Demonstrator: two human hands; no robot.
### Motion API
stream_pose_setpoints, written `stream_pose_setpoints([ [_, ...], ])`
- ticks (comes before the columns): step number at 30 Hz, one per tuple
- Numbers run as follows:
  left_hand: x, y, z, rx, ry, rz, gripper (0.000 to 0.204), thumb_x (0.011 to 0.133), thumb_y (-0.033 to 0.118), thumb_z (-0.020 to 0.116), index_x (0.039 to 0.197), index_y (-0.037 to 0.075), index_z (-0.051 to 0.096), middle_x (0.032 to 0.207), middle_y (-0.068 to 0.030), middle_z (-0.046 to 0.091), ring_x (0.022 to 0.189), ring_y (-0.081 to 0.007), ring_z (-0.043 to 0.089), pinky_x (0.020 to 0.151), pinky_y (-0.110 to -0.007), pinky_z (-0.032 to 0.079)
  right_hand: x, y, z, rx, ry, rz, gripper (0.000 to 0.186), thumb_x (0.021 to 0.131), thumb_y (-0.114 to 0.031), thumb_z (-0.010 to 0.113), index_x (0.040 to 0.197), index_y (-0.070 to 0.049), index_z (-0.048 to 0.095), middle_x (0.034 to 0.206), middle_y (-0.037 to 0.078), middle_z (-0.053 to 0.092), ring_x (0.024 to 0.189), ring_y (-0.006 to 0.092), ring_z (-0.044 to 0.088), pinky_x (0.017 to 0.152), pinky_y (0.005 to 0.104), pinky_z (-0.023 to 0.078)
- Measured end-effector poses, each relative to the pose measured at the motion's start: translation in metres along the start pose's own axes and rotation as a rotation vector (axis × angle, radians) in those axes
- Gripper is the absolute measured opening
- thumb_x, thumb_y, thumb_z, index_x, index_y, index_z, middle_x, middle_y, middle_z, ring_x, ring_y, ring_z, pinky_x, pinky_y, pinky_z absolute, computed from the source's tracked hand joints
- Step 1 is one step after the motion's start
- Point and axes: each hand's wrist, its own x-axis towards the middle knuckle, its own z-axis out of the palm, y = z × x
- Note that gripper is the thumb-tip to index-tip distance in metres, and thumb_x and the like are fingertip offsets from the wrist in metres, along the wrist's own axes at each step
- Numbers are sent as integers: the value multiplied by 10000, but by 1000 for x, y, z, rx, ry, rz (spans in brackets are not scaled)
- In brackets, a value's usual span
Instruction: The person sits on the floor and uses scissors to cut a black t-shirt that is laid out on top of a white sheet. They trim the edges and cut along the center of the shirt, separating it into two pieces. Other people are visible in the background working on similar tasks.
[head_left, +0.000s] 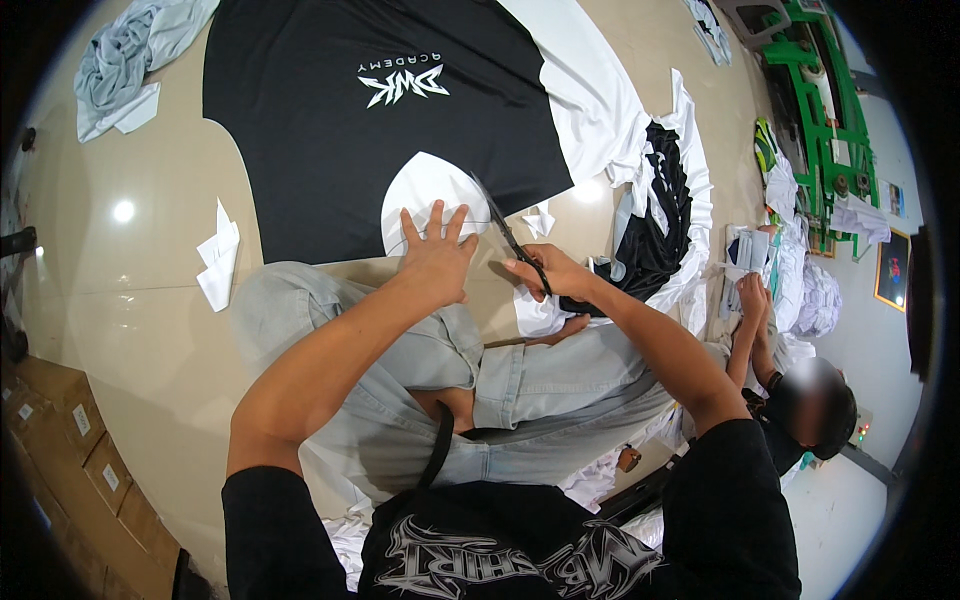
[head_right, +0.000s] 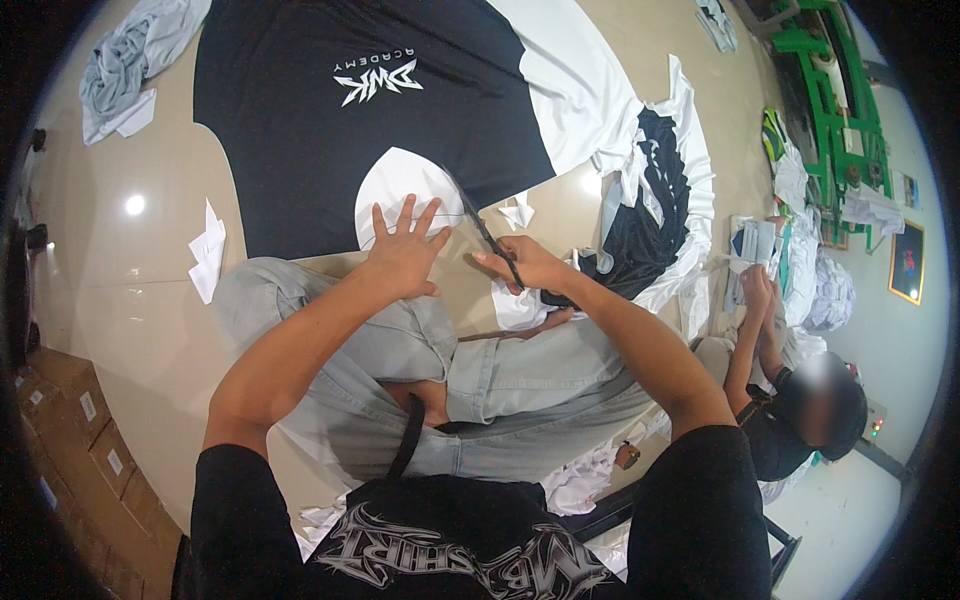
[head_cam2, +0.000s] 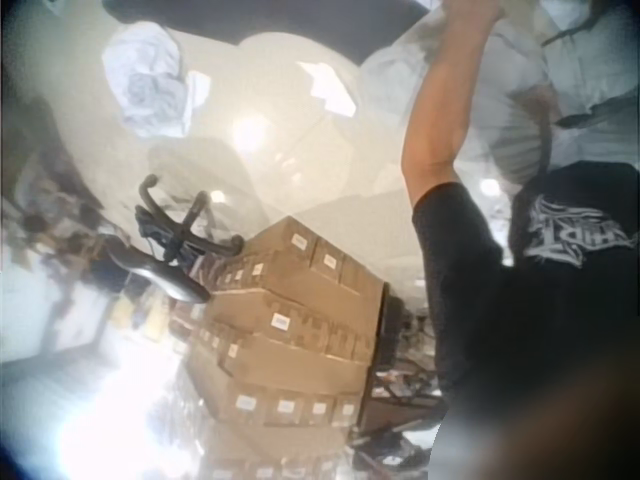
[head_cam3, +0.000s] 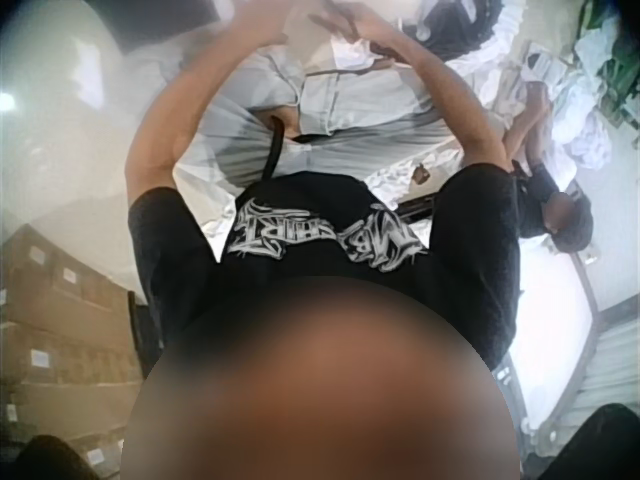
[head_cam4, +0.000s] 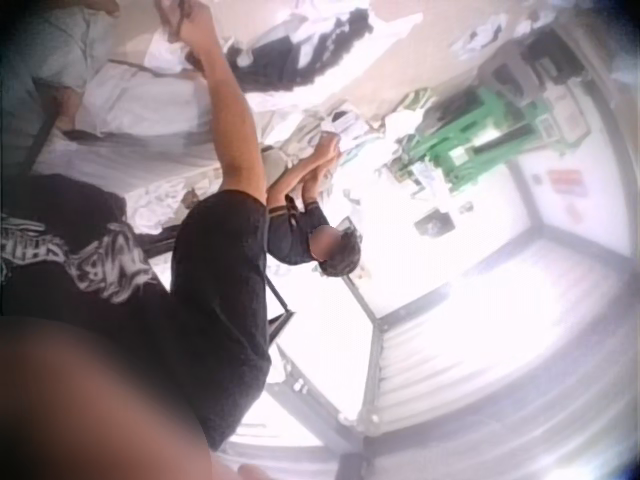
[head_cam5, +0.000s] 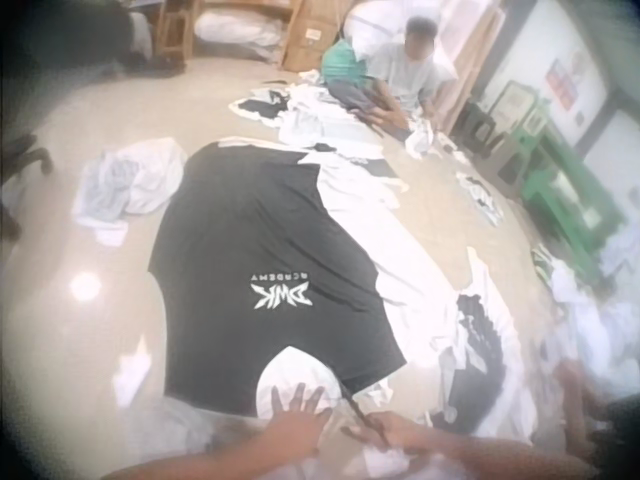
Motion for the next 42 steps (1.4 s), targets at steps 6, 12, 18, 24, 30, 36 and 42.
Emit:
stream_pose_setpoints([
  [6,-1,0,-1,1,-10,-6,1006,786,513,841,1606,174,367,1735,-151,49,1582,-458,13,1162,-802,112,-1,-8,-6,19,0,-1,617,914,-605,726,863,0,615,590,31,559,479,108,558,457,258,430],
  [12,0,1,-3,5,-25,-2,1019,786,511,840,1614,171,354,1734,-156,50,1581,-461,10,1163,-799,113,4,-1,-11,-30,12,-18,633,902,-616,733,831,-1,602,585,32,551,466,116,564,438,266,428],
  [18,-2,2,-6,2,-33,-3,1008,791,508,837,1613,173,361,1735,-161,44,1581,-461,8,1162,-797,113,8,4,-18,-97,38,-38,646,878,-633,750,762,-24,570,559,34,541,445,129,574,426,275,438],
  [24,-2,0,-5,7,-32,2,1014,787,504,842,1615,171,361,1736,-168,31,1582,-462,6,1160,-794,117,11,3,-28,-213,67,-77,638,861,-616,777,709,-37,558,522,49,540,435,136,577,427,288,444],
  [30,0,0,-1,8,-8,7,1016,784,500,843,1614,169,361,1734,-177,45,1582,-464,10,1157,-799,114,14,1,-39,-318,81,-120,616,860,-587,794,712,-27,582,522,44,540,431,134,568,431,290,442],
  [36,-1,-1,2,-1,16,9,1023,775,494,849,1613,164,364,1734,-178,55,1581,-467,11,1153,-806,103,11,-7,-47,-251,10,-65,608,864,-584,791,718,-30,588,528,34,543,436,128,561,431,281,438],
  [42,-1,0,0,-1,5,12,1024,770,492,855,1609,156,374,1733,-180,63,1579,-472,20,1148,-809,99,19,-17,-61,-306,-93,-26,610,875,-597,776,780,-25,585,552,32,540,439,123,557,431,272,431],
])
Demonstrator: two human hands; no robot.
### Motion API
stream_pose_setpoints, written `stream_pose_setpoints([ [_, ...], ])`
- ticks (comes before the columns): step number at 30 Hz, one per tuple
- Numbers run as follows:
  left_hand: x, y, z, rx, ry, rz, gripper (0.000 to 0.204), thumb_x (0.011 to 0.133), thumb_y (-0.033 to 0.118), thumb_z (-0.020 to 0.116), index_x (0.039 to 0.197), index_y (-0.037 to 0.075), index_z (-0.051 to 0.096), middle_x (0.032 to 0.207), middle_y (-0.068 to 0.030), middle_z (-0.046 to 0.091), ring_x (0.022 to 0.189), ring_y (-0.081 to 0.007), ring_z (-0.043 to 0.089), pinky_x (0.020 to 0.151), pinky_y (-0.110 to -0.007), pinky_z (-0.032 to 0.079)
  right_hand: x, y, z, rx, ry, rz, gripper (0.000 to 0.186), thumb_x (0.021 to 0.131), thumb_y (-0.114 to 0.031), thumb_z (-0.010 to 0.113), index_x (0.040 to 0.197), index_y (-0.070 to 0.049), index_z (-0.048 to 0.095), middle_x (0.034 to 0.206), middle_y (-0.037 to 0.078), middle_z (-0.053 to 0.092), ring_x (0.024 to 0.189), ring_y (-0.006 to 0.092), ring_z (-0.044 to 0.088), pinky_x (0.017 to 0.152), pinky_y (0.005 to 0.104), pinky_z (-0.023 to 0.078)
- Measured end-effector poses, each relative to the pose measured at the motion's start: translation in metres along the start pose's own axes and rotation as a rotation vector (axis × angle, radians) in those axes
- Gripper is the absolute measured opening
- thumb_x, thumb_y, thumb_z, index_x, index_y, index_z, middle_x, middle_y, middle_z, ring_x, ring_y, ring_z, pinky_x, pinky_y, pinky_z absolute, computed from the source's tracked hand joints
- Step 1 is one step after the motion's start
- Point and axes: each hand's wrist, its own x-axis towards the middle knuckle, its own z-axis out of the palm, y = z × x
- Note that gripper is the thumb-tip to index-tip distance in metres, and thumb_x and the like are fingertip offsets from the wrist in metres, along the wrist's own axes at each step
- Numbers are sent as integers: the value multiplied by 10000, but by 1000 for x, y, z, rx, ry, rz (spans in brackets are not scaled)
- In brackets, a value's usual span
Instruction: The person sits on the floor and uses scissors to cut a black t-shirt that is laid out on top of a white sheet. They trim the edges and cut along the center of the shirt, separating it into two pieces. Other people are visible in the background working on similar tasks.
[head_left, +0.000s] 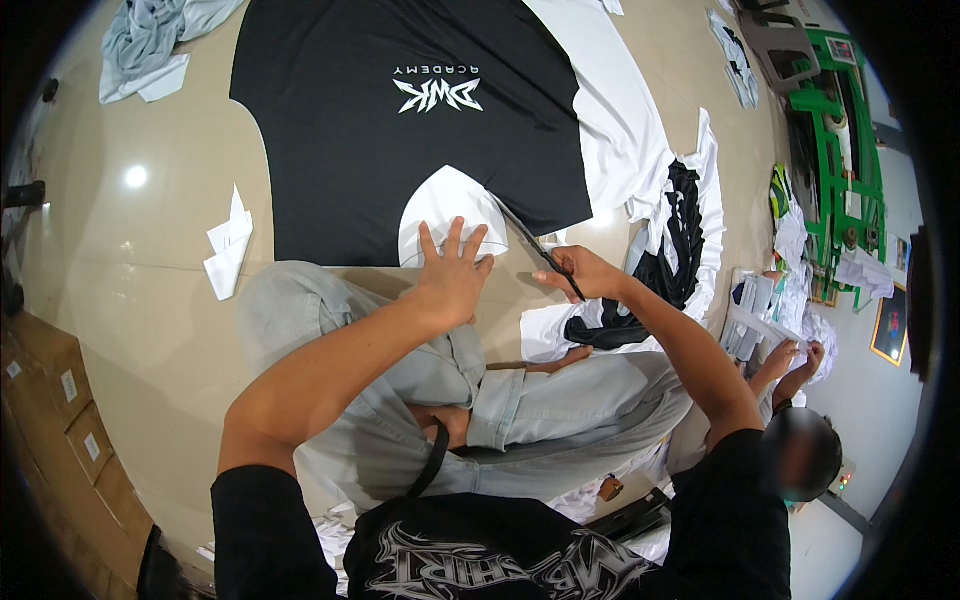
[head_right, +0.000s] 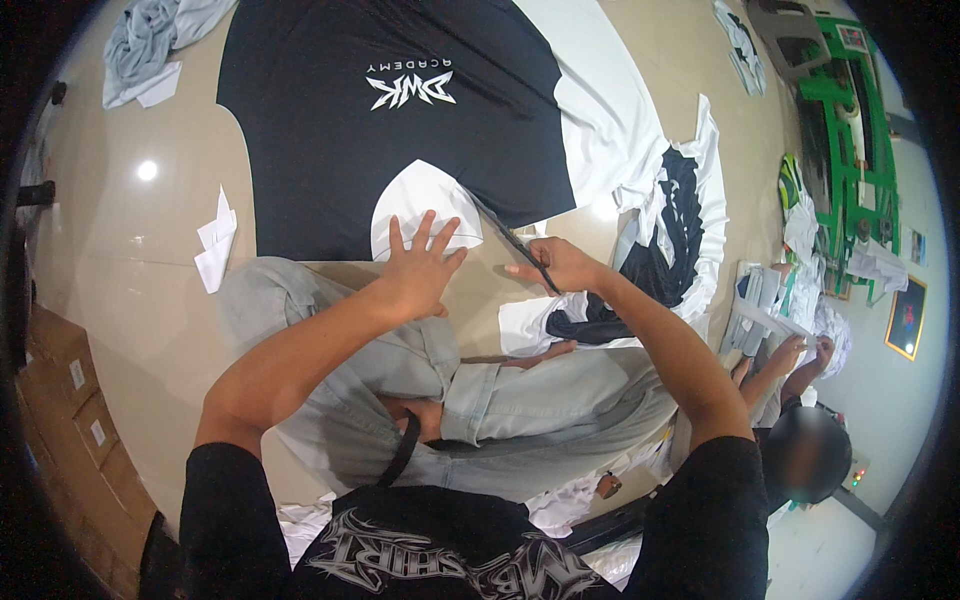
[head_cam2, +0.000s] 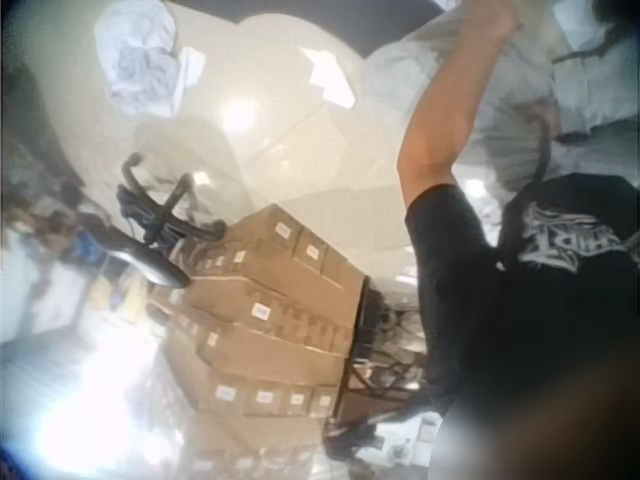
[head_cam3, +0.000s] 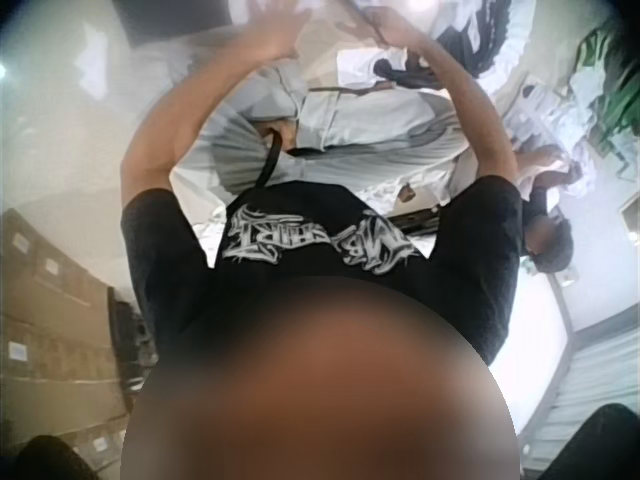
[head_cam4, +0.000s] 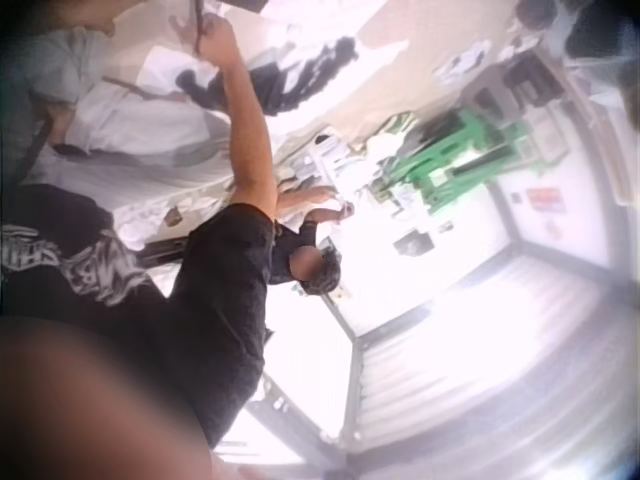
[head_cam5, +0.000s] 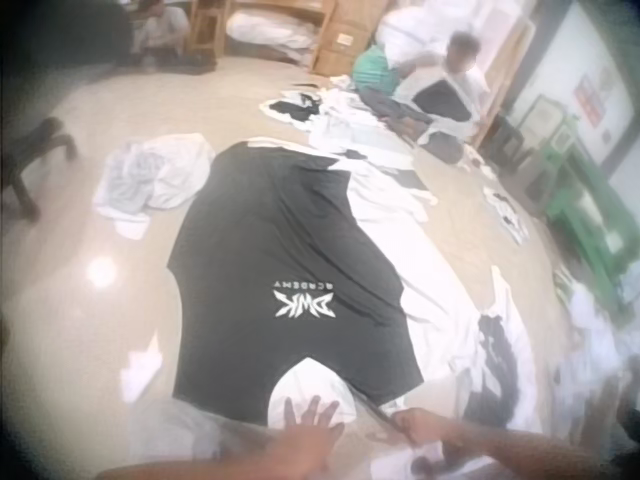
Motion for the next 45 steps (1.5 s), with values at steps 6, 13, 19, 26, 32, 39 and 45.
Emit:
stream_pose_setpoints([
  [6,-1,0,2,-13,27,-1,1019,759,486,865,1601,162,391,1731,-177,76,1579,-470,27,1145,-813,99,9,-18,-17,26,-85,9,608,873,-617,766,826,-40,581,561,30,540,458,129,565,453,270,434],
  [13,0,1,2,-29,25,-14,1027,737,483,882,1590,165,406,1730,-169,77,1581,-464,17,1144,-815,90,19,-21,-30,-3,-114,-4,591,884,-618,753,802,-66,560,555,25,538,463,125,563,463,274,430],
  [19,-1,1,0,-39,6,-13,1020,745,479,878,1591,166,403,1731,-165,70,1582,-457,15,1150,-809,81,26,-26,-33,-45,-82,-44,574,868,-582,793,735,-93,523,536,21,524,453,118,553,451,268,419],
  [26,-2,1,-3,-29,-1,-18,1016,752,479,871,1595,169,397,1733,-163,61,1585,-448,20,1158,-801,81,26,-27,-37,10,-71,-70,560,870,-510,824,678,-106,488,525,16,513,445,109,533,434,269,406],
  [32,-3,1,-3,-28,-7,-23,1013,763,472,864,1602,171,382,1735,-158,53,1585,-449,10,1159,-799,79,29,-25,-43,-15,-68,-70,546,869,-472,839,671,-105,487,529,18,525,449,105,538,434,263,405],
  [39,-2,0,-2,-17,-32,-20,1031,758,479,864,1608,170,370,1738,-149,47,1583,-456,-8,1156,-800,72,32,-24,-51,-94,-60,-63,542,866,-455,844,672,-94,490,524,18,534,455,104,554,439,267,406],
  [45,-3,1,3,-8,3,-38,1007,774,473,856,1606,173,375,1740,-149,40,1582,-459,-6,1155,-796,69,36,-23,-64,-164,-71,-88,545,871,-457,838,671,-100,478,522,19,532,457,104,552,449,276,408],
])
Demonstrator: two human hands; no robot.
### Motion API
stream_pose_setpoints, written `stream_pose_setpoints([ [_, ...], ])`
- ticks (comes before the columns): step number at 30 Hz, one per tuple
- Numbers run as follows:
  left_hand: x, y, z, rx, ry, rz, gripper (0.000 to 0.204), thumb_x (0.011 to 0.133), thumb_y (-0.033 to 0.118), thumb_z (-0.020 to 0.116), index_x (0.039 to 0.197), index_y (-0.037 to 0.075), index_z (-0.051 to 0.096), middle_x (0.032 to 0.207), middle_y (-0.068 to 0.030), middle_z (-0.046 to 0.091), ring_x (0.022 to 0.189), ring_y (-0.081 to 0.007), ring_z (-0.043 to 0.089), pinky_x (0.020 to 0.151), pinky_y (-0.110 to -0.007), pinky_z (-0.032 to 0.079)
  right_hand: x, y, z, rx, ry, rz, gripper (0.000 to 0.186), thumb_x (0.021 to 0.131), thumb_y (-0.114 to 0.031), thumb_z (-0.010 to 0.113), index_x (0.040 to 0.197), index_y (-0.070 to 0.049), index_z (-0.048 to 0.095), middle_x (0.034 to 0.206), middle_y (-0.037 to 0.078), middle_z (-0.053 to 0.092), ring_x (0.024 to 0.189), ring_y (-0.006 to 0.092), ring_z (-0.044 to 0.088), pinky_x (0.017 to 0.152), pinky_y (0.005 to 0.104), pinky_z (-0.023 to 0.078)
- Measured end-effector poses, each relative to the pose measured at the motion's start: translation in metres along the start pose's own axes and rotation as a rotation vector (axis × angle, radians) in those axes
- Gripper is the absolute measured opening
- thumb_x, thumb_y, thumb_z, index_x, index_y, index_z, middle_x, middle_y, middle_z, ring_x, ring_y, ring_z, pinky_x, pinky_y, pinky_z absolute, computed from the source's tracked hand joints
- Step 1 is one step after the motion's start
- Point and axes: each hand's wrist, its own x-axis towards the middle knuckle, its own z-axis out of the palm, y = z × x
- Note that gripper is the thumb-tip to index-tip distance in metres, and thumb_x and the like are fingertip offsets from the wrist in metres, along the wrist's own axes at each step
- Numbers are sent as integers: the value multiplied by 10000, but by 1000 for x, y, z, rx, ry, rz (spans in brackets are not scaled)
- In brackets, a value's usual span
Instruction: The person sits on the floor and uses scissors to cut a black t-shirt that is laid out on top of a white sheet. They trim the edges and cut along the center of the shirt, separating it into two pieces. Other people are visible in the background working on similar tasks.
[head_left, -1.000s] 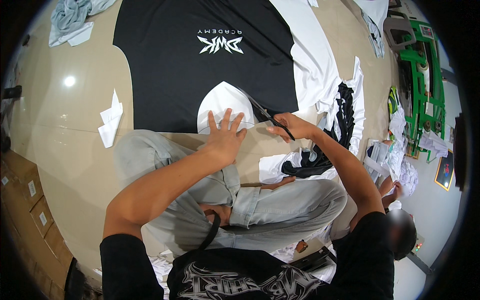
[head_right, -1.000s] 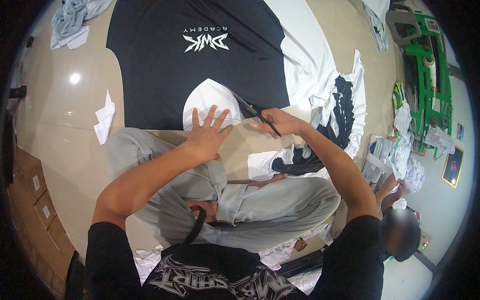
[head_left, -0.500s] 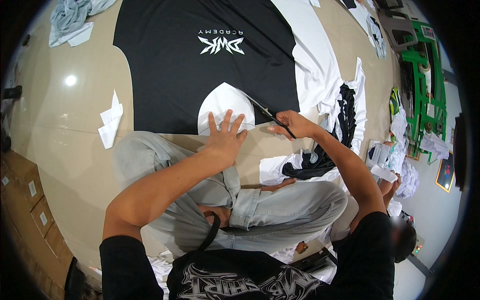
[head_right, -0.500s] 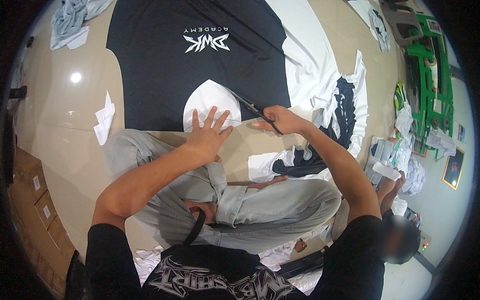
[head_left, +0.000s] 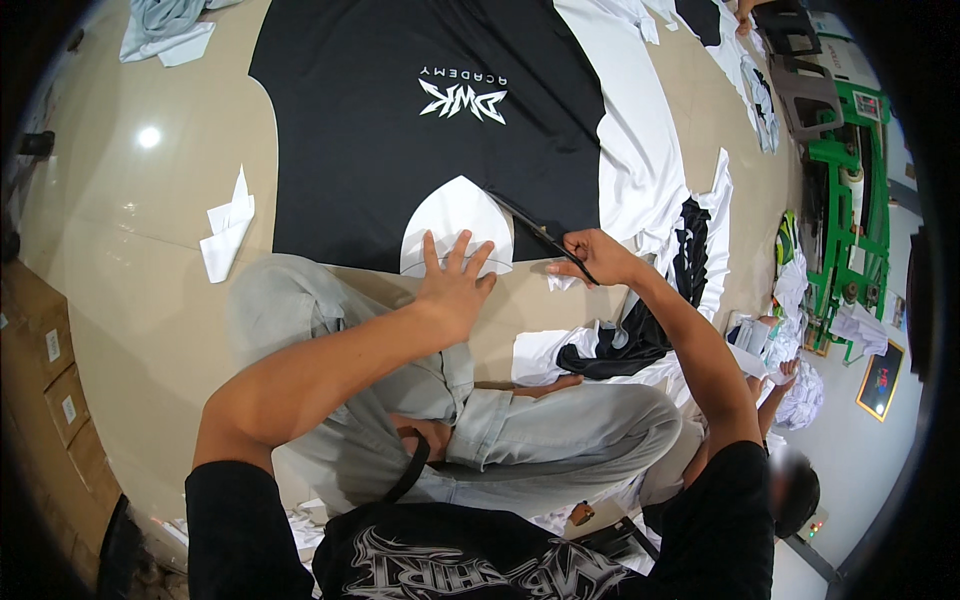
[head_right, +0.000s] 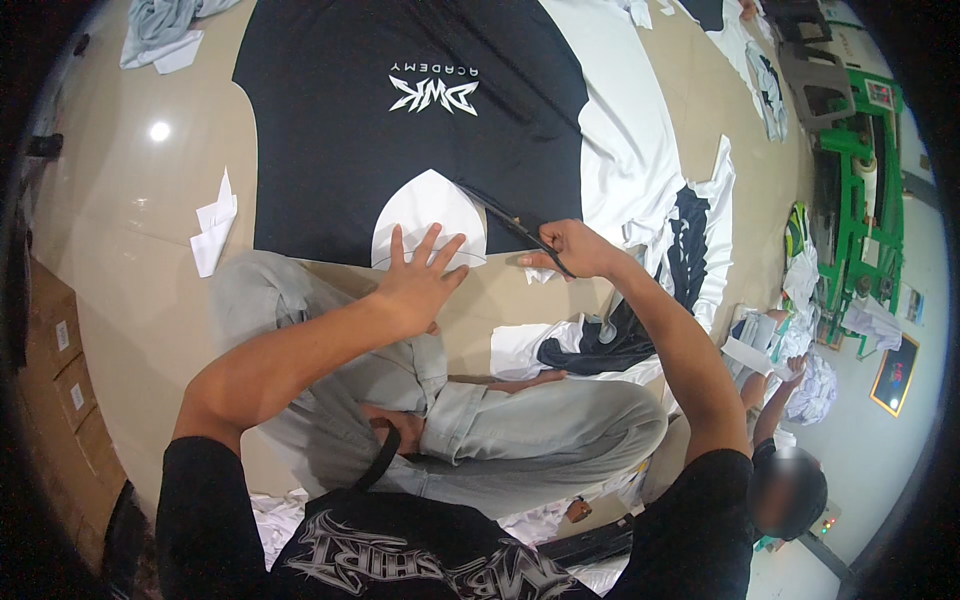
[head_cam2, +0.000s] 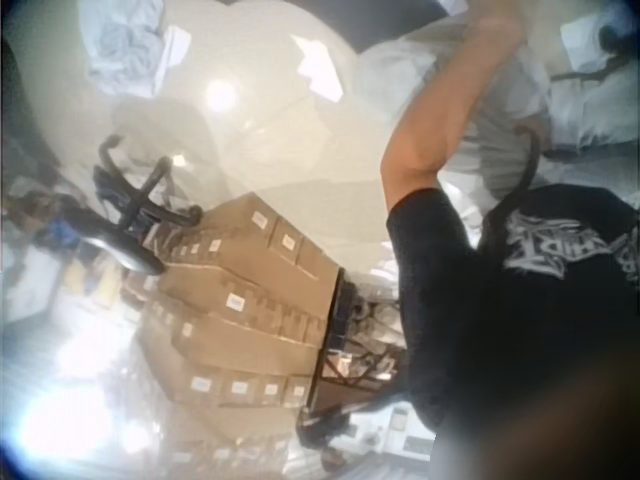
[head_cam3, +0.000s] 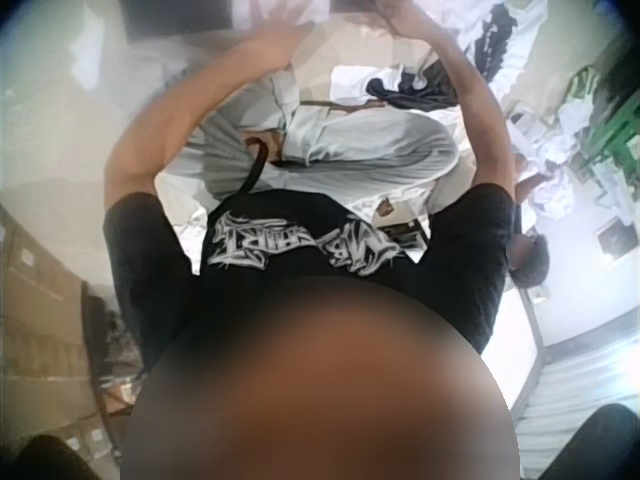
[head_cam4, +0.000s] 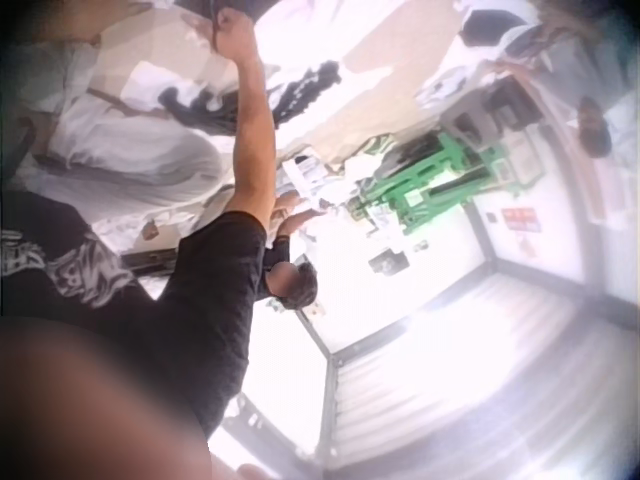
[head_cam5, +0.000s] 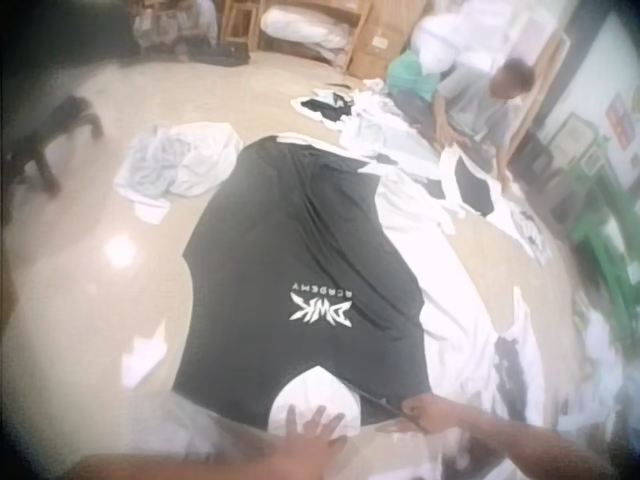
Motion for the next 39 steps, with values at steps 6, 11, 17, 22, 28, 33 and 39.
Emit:
stream_pose_setpoints([
  [6,1,0,-2,-4,-14,18,978,795,474,835,1603,165,379,1738,-153,44,1582,-457,-10,1154,-794,81,9,1,-10,-103,-54,-65,602,870,-569,795,671,-113,455,534,11,523,474,108,560,459,279,407],
  [11,1,0,-2,-13,-10,14,986,791,473,837,1605,161,376,1738,-156,42,1582,-456,-16,1152,-796,82,21,-14,-14,-35,-136,25,611,875,-591,781,670,-132,433,530,-6,508,486,105,564,470,277,391],
  [17,0,-1,2,-24,20,26,997,772,470,849,1598,154,389,1735,-164,53,1579,-463,-5,1141,-809,83,23,-34,-23,-110,-129,14,611,860,-599,791,666,-132,447,545,-4,519,494,103,554,479,276,372],
  [22,1,-1,5,-39,54,28,991,760,453,861,1587,147,409,1732,-167,64,1578,-464,8,1142,-810,79,23,-31,-24,-166,-72,-13,626,846,-603,804,655,-117,458,573,-27,442,544,98,416,511,304,301],
  [28,2,0,10,-49,82,20,981,754,434,867,1577,137,424,1728,-170,84,1578,-463,18,1145,-810,77,26,-26,-14,-146,-47,-42,640,849,-584,812,650,-114,427,594,-39,360,580,101,324,524,324,253],
  [33,1,-1,8,-59,105,29,969,758,425,861,1574,132,427,1725,-174,93,1577,-466,23,1145,-810,80,29,-18,-10,-110,-39,-72,619,864,-555,812,661,-113,429,590,-40,376,568,96,343,515,321,266],
  [39,2,-1,12,-50,107,23,961,760,419,860,1571,133,429,1726,-169,98,1578,-466,20,1142,-812,87,26,-27,-11,22,-100,-28,553,887,-490,819,689,-114,465,559,-20,480,499,77,474,466,274,341],
])
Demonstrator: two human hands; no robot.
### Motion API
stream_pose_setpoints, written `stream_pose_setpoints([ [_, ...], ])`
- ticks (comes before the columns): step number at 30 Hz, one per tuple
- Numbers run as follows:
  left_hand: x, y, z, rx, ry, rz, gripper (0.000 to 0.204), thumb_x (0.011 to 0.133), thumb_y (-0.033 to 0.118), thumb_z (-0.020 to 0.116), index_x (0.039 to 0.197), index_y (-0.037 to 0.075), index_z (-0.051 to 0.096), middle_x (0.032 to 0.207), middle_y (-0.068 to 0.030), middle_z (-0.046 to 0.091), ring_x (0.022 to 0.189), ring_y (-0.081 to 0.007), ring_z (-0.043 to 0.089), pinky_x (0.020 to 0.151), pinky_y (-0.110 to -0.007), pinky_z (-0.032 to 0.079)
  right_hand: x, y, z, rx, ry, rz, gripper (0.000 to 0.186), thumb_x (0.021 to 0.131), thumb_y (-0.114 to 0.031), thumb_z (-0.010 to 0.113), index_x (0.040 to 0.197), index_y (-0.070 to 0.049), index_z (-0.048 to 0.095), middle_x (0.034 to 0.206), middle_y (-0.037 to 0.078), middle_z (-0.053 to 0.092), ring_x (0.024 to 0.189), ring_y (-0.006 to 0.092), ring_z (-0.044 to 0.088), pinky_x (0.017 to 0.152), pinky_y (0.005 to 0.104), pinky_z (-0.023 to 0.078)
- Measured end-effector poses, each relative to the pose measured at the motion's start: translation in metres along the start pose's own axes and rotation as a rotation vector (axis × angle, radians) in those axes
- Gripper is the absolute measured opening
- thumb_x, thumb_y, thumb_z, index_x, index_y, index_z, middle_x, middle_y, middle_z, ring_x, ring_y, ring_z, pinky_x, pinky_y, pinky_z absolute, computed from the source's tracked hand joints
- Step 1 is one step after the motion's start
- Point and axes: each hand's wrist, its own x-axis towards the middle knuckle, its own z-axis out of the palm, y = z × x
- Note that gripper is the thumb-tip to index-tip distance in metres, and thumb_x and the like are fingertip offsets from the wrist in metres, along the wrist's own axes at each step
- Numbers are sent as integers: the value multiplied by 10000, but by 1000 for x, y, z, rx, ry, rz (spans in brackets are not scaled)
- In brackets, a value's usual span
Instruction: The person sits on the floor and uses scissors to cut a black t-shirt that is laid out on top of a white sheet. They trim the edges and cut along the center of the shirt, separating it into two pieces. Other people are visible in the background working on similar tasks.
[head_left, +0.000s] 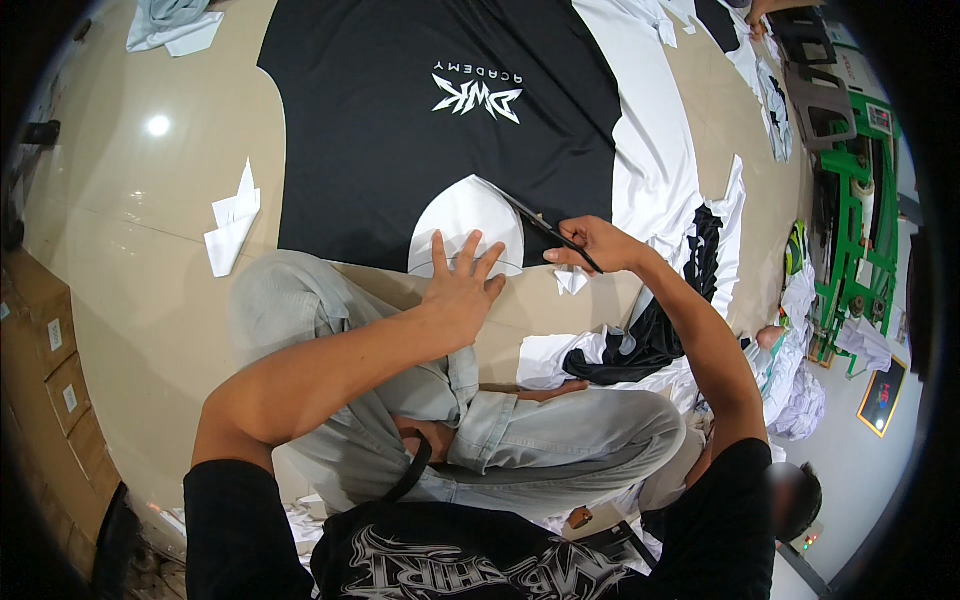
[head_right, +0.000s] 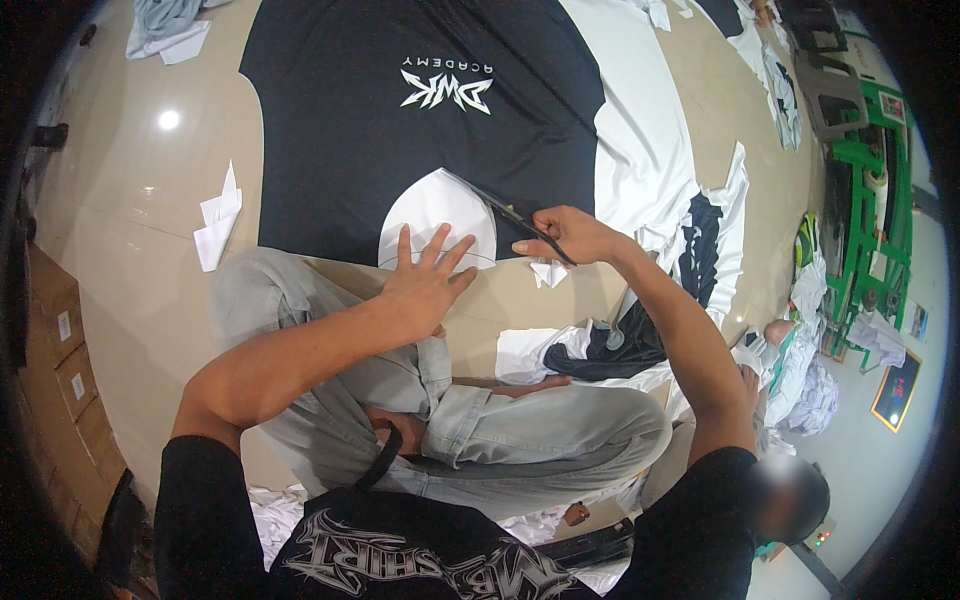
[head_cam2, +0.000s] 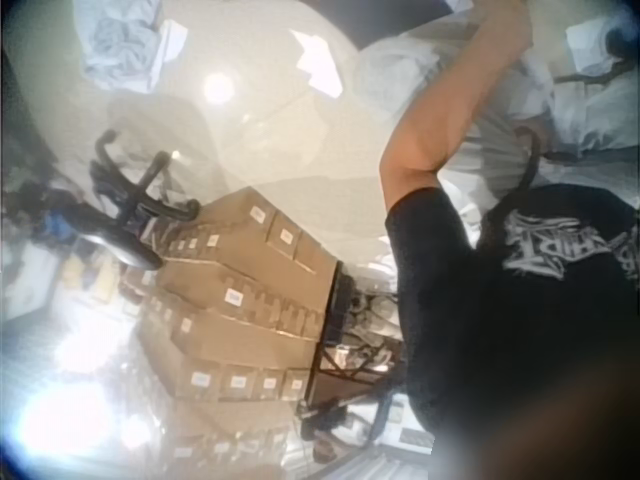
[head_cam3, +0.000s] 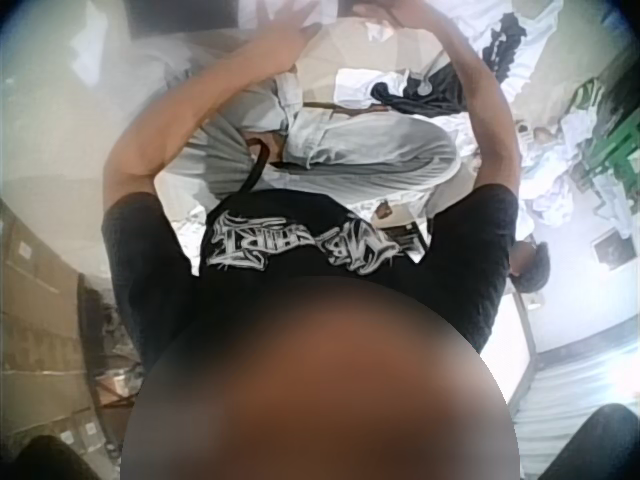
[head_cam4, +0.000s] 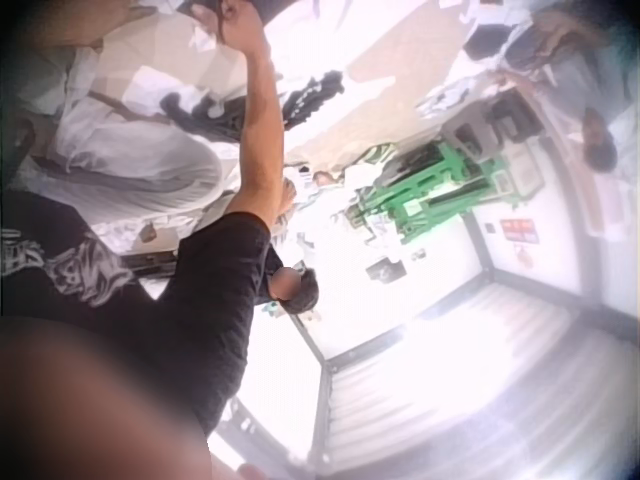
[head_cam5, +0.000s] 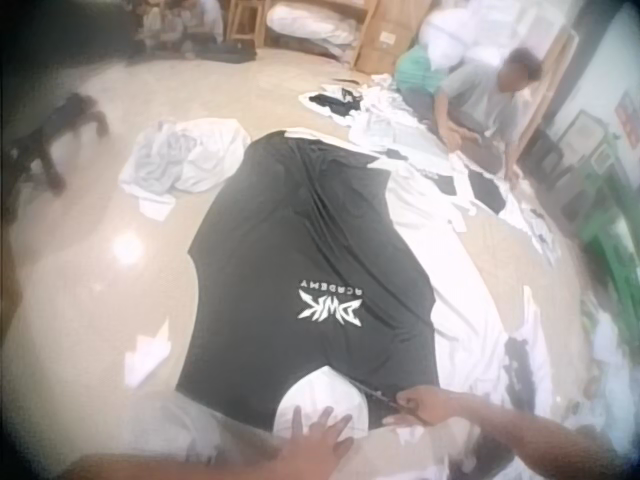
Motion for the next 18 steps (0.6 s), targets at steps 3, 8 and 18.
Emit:
stream_pose_setpoints([
  [3,1,0,-1,-4,0,0,960,760,411,861,1572,134,429,1727,-166,98,1579,-466,15,1143,-812,82,1,4,-2,38,-20,-3,532,894,-466,820,693,-112,478,541,-4,519,468,82,519,445,261,363],
  [8,1,1,-2,-12,-14,-4,963,759,408,862,1574,137,426,1728,-163,97,1580,-461,12,1148,-807,73,2,8,-1,73,-28,1,522,890,-465,824,688,-109,501,519,1,533,446,82,526,432,257,362],
  [18,1,1,-3,8,-32,-12,974,771,434,853,1588,147,407,1729,-156,93,1580,-455,10,1151,-804,77,-1,2,-2,35,-42,28,519,911,-471,800,689,-109,500,515,3,537,442,83,543,432,246,373],
])
